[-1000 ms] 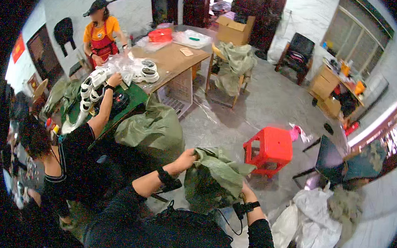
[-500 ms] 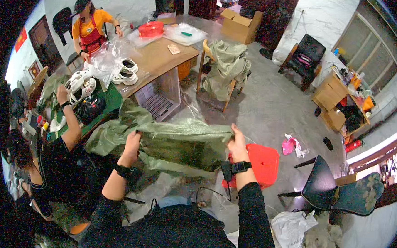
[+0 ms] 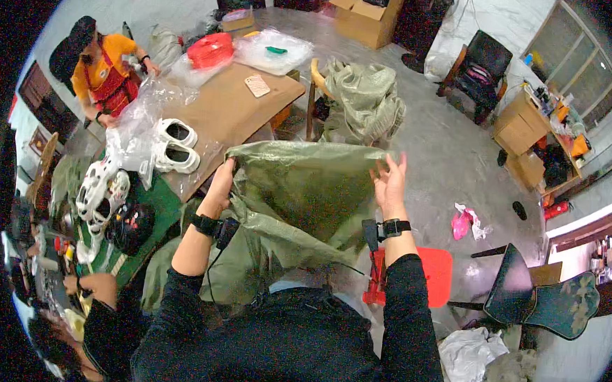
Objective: Packing decorative clogs into individual plastic bags and then placing them into large green sacks.
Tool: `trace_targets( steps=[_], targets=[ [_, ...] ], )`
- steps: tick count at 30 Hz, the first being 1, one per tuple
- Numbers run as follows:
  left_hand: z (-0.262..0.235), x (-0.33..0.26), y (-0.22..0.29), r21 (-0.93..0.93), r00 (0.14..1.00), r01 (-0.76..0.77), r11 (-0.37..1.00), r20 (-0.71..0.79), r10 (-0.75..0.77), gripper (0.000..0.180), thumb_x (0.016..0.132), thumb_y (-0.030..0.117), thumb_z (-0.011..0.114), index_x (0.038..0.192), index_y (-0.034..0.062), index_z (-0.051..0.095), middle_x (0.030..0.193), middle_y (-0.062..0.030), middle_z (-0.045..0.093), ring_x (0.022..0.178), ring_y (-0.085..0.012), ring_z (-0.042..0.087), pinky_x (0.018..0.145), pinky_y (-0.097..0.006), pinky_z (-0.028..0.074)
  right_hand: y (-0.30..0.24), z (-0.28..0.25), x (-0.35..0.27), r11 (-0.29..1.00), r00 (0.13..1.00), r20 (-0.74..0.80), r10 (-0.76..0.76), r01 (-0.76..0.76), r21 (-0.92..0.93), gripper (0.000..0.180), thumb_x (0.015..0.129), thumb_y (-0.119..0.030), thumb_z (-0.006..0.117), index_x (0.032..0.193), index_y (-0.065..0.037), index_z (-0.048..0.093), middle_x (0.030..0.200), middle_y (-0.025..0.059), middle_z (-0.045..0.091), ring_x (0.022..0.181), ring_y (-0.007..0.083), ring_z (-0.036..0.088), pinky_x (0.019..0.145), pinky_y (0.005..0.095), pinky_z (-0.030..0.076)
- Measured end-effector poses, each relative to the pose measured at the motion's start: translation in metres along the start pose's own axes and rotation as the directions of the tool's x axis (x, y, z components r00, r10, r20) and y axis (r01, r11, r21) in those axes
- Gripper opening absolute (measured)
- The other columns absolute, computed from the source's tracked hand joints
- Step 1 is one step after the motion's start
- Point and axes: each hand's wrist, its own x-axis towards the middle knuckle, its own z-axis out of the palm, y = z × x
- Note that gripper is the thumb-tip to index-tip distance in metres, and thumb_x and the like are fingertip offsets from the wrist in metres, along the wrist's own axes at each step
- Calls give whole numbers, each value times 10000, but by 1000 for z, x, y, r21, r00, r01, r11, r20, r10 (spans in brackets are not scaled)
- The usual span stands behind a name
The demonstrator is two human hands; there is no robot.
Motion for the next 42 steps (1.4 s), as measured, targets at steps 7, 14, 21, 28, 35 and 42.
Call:
trace_targets(
  steps=[7,14,21,28,35,42],
  targets=[
    [30,14,0,83,926,269,960,250,-282,533,886,444,307,1260,68,363,1199,-84,464,1076,-188,449,911,-306,359,131,40,-20,520,952,303,53,233,-822,508,683,-28,630,1090,-53,328,937,109,467,732,153,516,639,271,448],
    [14,52,28,395,814,-271,878,580,-10,481,762,108,613,1191,15,415,1123,-47,511,1021,-120,446,908,-278,346,162,113,56,513,782,623,1,534,-672,291,733,-81,541,1011,4,524,997,165,570,955,327,519,822,349,396],
    [31,134,56,444,900,-420,792,314,302,397,672,-29,550,1065,12,525,1021,-77,570,951,-157,520,842,-277,390,191,137,187,807,831,422,-362,506,-305,329,749,-155,543,1050,-27,507,1073,151,505,1053,332,406,934,430,258],
    [28,261,81,843,724,-467,267,192,663,555,582,-96,496,1108,80,484,1064,-170,463,952,-327,463,797,-353,396,141,205,326,106,641,654,-402,742,-662,294,750,-196,553,978,-11,539,1036,190,498,985,378,412,843,450,305],
    [44,376,53,941,743,134,-310,111,660,828,620,-14,559,1341,235,235,1244,-235,346,961,-337,474,796,-423,378,127,268,475,168,924,346,-165,372,-913,653,858,-440,398,1302,4,222,1323,316,152,1238,469,102,975,537,196],
    [20,411,2,892,854,450,49,-445,269,615,713,129,517,1296,164,325,1107,-226,495,876,-388,547,719,-444,445,181,280,604,-107,941,326,-87,316,-943,590,858,-430,366,1301,-51,273,1314,293,206,1227,479,113,941,581,222]
  ],
)
